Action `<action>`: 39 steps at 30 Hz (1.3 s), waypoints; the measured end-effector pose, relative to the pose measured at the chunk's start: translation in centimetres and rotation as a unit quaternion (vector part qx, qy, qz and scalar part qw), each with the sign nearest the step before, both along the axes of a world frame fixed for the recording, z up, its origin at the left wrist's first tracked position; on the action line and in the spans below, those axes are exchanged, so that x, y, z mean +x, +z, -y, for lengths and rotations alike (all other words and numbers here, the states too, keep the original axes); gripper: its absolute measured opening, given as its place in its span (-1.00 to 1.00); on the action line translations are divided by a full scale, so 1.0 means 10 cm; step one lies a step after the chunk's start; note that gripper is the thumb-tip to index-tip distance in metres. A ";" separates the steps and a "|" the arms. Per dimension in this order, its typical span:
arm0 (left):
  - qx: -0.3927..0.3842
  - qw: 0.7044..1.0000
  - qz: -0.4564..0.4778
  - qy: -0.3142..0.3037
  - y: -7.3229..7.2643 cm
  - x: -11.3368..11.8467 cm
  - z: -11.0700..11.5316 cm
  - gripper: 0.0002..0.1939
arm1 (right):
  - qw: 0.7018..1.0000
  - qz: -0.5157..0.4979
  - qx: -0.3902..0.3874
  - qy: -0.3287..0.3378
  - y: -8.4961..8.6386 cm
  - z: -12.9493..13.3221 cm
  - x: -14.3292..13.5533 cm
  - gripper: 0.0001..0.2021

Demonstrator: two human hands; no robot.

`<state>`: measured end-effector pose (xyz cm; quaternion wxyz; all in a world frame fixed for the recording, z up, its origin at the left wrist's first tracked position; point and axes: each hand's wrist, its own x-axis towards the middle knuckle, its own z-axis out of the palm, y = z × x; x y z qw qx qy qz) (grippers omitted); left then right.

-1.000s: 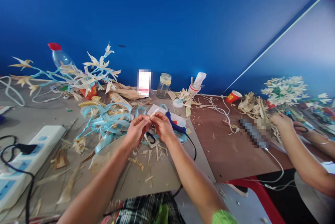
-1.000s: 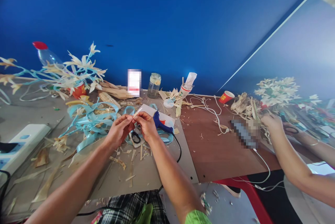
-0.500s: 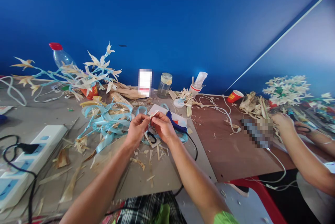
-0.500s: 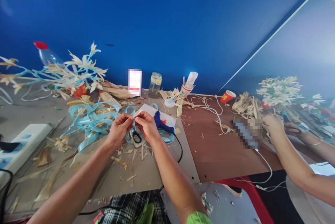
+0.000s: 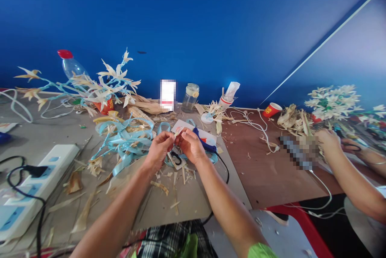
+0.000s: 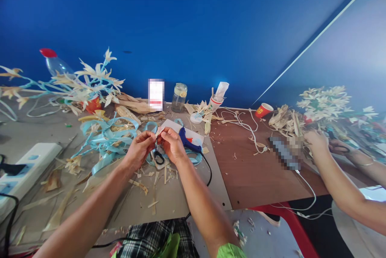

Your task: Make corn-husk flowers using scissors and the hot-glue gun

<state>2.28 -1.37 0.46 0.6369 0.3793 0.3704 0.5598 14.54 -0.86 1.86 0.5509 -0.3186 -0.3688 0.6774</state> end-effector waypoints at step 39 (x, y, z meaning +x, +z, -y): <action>0.100 0.939 -0.328 0.023 0.07 0.00 0.06 -0.86 | 0.980 0.177 -0.007 -0.091 -0.02 -0.09 0.16 -0.81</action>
